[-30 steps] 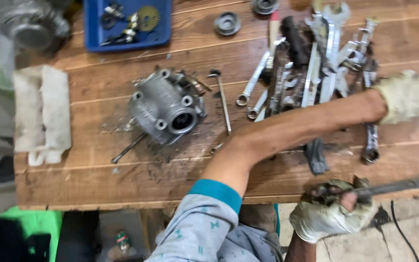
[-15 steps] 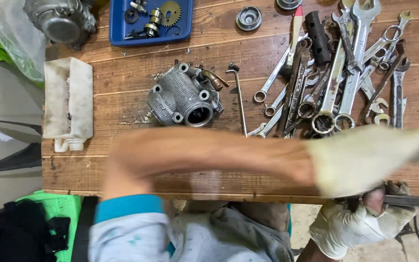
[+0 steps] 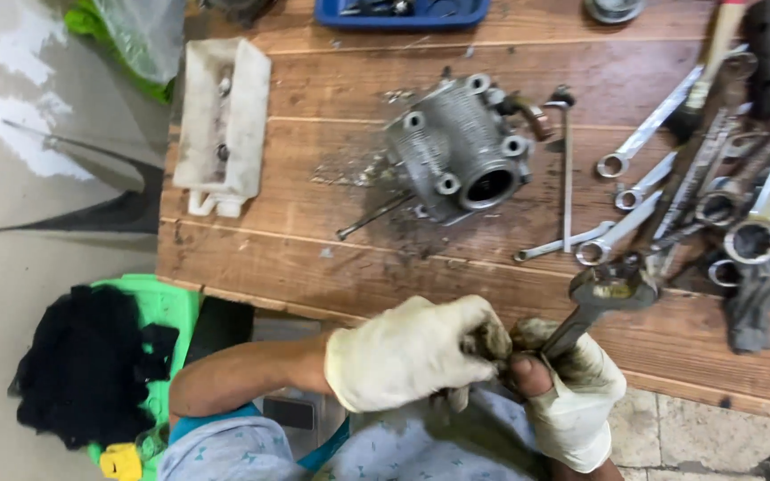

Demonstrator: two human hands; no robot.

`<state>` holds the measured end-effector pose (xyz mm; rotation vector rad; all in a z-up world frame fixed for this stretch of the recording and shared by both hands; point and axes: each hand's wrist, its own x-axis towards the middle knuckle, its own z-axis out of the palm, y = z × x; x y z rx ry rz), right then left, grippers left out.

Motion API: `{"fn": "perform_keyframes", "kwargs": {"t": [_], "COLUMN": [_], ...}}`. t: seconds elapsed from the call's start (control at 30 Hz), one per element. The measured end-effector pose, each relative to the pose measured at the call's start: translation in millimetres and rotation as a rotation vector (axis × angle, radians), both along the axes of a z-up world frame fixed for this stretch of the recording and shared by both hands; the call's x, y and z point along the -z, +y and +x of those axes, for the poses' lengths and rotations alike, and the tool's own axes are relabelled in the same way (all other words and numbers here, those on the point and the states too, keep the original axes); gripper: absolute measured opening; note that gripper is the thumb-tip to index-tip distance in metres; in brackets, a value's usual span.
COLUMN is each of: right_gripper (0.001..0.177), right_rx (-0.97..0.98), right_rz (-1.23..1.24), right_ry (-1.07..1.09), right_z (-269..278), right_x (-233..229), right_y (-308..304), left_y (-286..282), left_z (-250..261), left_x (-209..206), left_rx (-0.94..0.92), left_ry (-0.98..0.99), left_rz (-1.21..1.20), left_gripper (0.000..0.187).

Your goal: The person uses a hammer and a wrench to loosen and remove a bolt from a metal engine casing on a wooden table. They then use a screwdriver to pry at a part of the casing and remove a small metal piece.

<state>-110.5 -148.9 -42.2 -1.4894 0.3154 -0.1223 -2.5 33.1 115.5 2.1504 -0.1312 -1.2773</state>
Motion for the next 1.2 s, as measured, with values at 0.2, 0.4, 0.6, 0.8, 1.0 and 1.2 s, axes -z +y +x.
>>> {"fn": "perform_keyframes", "kwargs": {"t": [0.2,0.4,0.6,0.8,1.0,1.2], "right_gripper": [0.030,0.026,0.032,0.031,0.029,0.031], "right_rx": [0.041,-0.060,-0.235,-0.187,-0.240,-0.265], "right_rz": [0.435,0.327,0.236,-0.062,-0.172,-0.037], "right_ry": [0.058,0.165,-0.025,-0.047,0.029,0.012], "right_z": [22,32,39,26,20,22], "right_x": [-46,-32,-33,5,16,18], "right_y": [62,105,119,102,93,88], "left_y": [88,104,120,122,126,122], "left_z": [-29,-68,-68,-29,-18,-11], "left_x": [39,59,66,64,72,77], "left_rx": [-0.627,-0.448,-0.765,-0.980,-0.767,-0.529], "left_ry": [0.476,-0.610,-0.701,-1.177,-1.212,-1.452], "left_rz": [-0.973,-0.566,-0.563,-0.122,-0.026,0.125], "left_gripper": [0.067,0.040,0.018,0.015,0.011,0.004]}}
